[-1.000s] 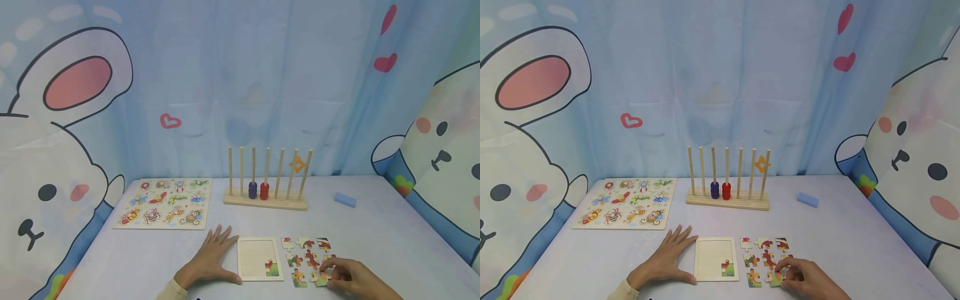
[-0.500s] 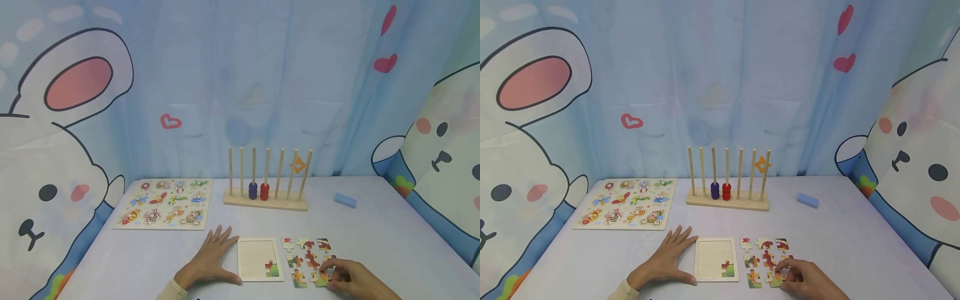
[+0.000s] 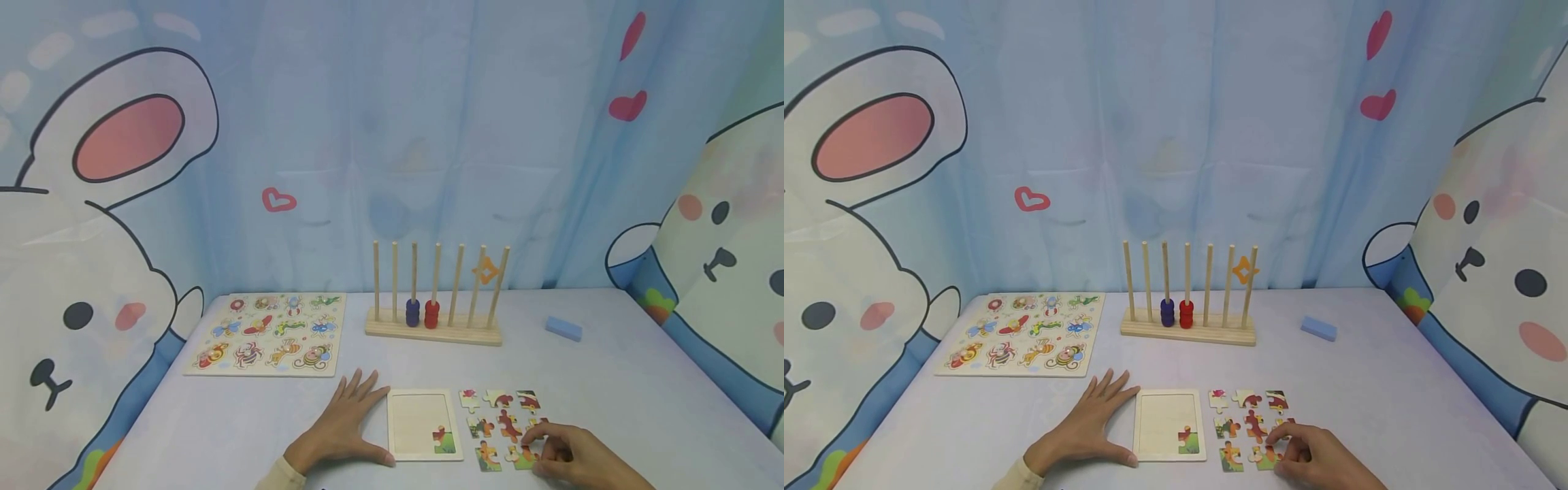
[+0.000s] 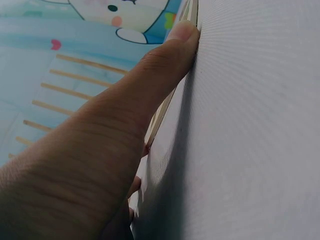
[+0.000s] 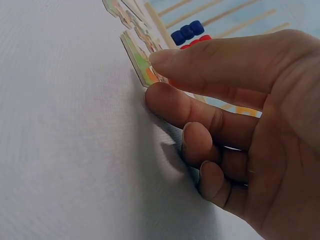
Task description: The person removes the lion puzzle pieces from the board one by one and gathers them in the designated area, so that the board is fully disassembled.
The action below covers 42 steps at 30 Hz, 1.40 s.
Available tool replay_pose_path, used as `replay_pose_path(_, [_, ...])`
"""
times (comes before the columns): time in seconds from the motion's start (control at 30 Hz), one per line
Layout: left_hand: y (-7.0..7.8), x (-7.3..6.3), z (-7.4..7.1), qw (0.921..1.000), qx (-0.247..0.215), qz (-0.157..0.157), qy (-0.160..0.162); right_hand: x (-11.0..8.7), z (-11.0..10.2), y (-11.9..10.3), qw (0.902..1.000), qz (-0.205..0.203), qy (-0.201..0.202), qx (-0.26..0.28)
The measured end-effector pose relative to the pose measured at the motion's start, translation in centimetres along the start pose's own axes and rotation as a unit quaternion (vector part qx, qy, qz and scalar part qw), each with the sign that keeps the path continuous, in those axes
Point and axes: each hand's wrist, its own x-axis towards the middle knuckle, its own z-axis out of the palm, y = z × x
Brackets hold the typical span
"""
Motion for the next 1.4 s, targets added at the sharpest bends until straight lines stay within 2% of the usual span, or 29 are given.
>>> replay_pose_path(0.23, [0.0,0.0,0.0,1.0,-0.002,-0.001,0.0,0.1,-0.1,-0.5,0.9998,-0.004,0.018,-0.004])
replay_pose_path(0.4, [0.0,0.0,0.0,1.0,0.003,-0.004,-0.002,0.7,0.3,-1.9,0.9965,-0.036,0.07,-0.027])
replay_pose_path(0.5, [0.0,0.1,0.0,1.0,0.004,-0.005,-0.002,1.3,0.9,-2.7,0.9915,-0.073,0.102,-0.035])
replay_pose_path(0.57, [0.0,0.1,0.0,1.0,0.004,-0.005,-0.002,1.8,1.3,-3.1,0.9887,-0.097,0.109,-0.035])
replay_pose_path(0.7, [-0.1,0.1,0.0,1.0,-0.001,-0.004,-0.003,3.0,2.2,-3.9,0.9819,-0.157,0.1,-0.033])
replay_pose_path(0.83, [-0.1,0.1,0.1,1.0,-0.007,-0.003,-0.005,4.2,3.1,-4.9,0.9772,-0.189,0.09,-0.037])
replay_pose_path(1.07, [0.0,0.0,0.2,0.9999,-0.011,-0.007,-0.008,5.9,4.9,-6.9,0.9777,-0.183,0.068,-0.078])
replay_pose_path(1.2, [0.1,0.0,0.2,0.9999,-0.006,-0.007,-0.009,6.2,5.8,-7.2,0.9748,-0.172,0.068,-0.125])
replay_pose_path(1.4, [0.0,0.0,0.0,0.9999,-0.002,-0.006,-0.009,6.0,6.3,-7.0,0.9738,-0.162,0.074,-0.142])
